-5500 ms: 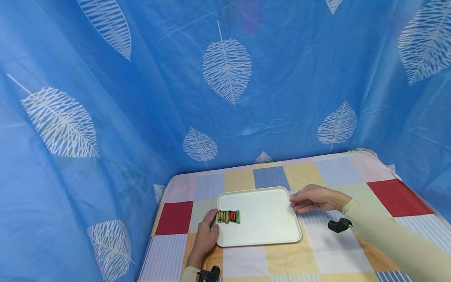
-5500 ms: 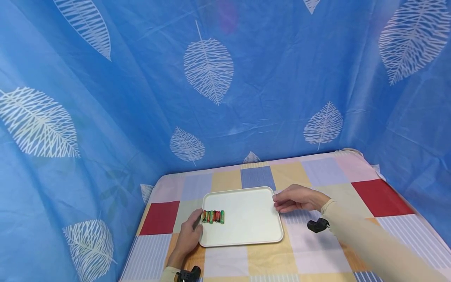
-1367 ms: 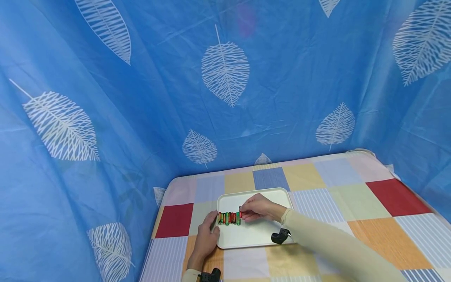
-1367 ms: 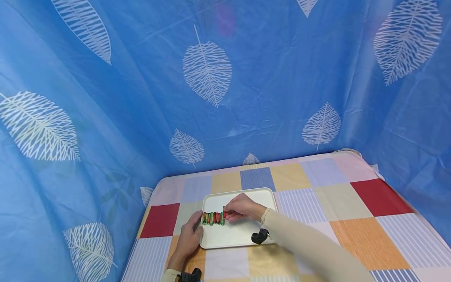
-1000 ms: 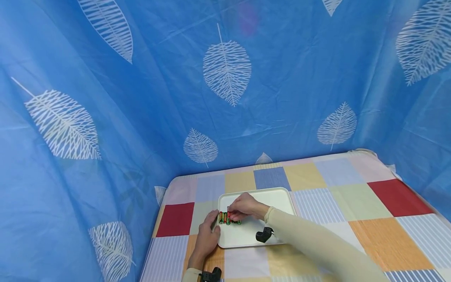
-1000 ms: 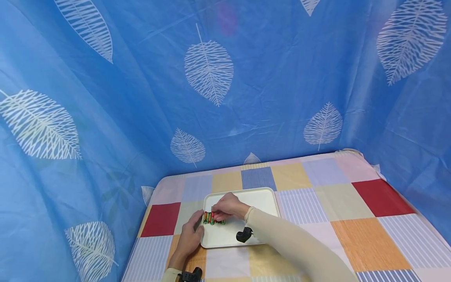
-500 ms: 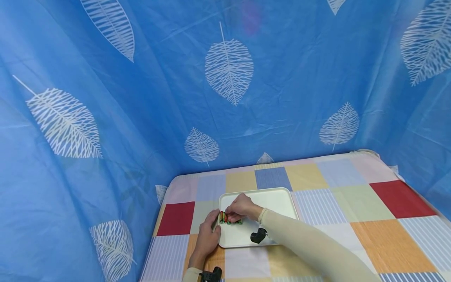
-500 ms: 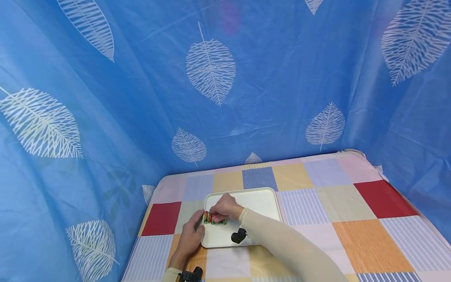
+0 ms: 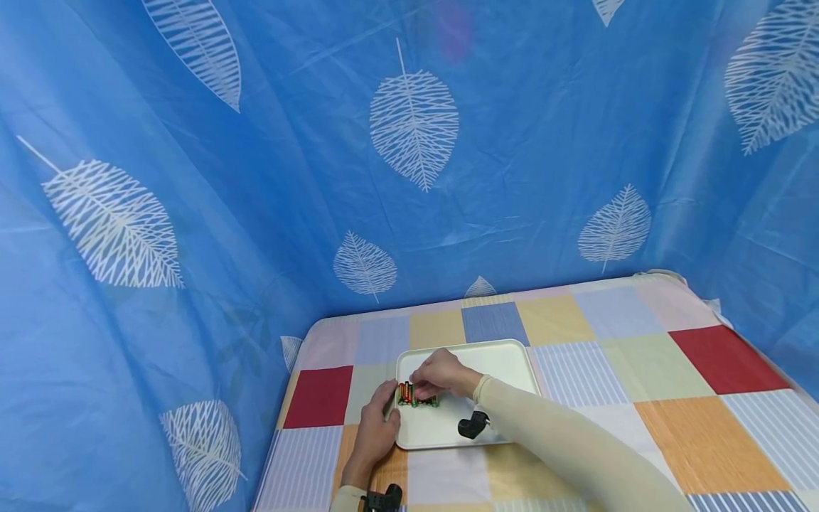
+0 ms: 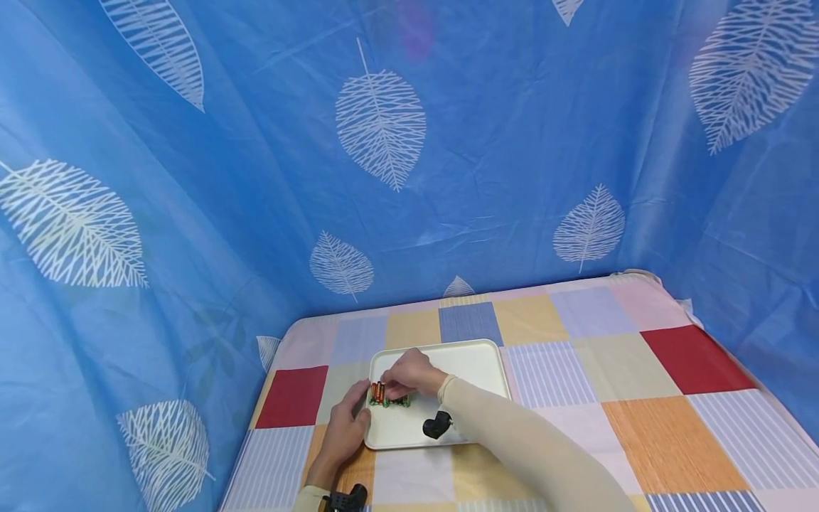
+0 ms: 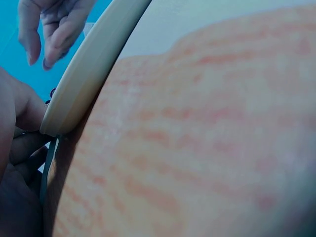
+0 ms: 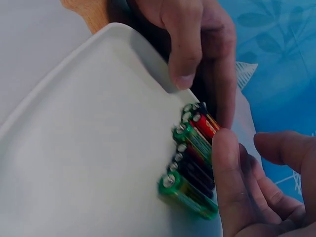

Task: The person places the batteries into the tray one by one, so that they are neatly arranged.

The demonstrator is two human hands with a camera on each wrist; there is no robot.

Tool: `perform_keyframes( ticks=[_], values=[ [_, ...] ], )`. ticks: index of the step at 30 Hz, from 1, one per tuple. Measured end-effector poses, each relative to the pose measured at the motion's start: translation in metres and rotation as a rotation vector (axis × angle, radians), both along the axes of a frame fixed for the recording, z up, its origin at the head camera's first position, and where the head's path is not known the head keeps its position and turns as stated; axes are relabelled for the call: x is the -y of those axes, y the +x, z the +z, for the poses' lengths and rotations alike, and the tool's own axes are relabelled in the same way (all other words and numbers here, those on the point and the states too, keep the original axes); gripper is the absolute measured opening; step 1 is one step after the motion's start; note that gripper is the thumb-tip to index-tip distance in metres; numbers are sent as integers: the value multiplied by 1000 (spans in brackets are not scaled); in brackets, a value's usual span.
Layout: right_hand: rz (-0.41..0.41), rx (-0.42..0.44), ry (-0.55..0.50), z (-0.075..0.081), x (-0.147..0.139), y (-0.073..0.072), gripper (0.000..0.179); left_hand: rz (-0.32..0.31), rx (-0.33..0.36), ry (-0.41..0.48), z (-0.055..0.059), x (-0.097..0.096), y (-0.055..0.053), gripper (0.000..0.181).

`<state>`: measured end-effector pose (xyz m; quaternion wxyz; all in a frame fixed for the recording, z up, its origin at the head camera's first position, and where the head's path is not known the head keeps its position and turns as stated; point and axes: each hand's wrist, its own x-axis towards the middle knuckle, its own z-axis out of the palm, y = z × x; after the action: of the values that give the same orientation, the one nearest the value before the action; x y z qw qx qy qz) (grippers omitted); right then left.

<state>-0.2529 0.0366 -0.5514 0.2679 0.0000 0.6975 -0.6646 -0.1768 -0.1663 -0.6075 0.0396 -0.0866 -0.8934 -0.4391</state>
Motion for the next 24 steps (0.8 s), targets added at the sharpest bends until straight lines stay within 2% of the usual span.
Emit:
perform_keyframes(
  ticks=[9, 15, 18, 20, 22, 24],
  values=[
    [43, -78, -34, 15, -26, -9, 29, 5, 9, 9, -1, 4, -2, 58],
    [66, -190, -1, 32, -63, -5, 29, 32, 44, 160, 5, 10, 1, 58],
    [55, -231, 24, 44, -89, -1, 27, 52, 8, 212, 16, 13, 0, 57],
    [40, -282, 60, 52, -109, 3, 26, 60, -52, 212, 29, 16, 0, 56],
    [24, -369, 127, 62, -132, 9, 26, 56, -138, 180, 45, 20, 0, 54],
    [4, -508, 243, 71, -154, 18, 25, 50, -238, 127, 65, 24, 1, 54]
  ],
)
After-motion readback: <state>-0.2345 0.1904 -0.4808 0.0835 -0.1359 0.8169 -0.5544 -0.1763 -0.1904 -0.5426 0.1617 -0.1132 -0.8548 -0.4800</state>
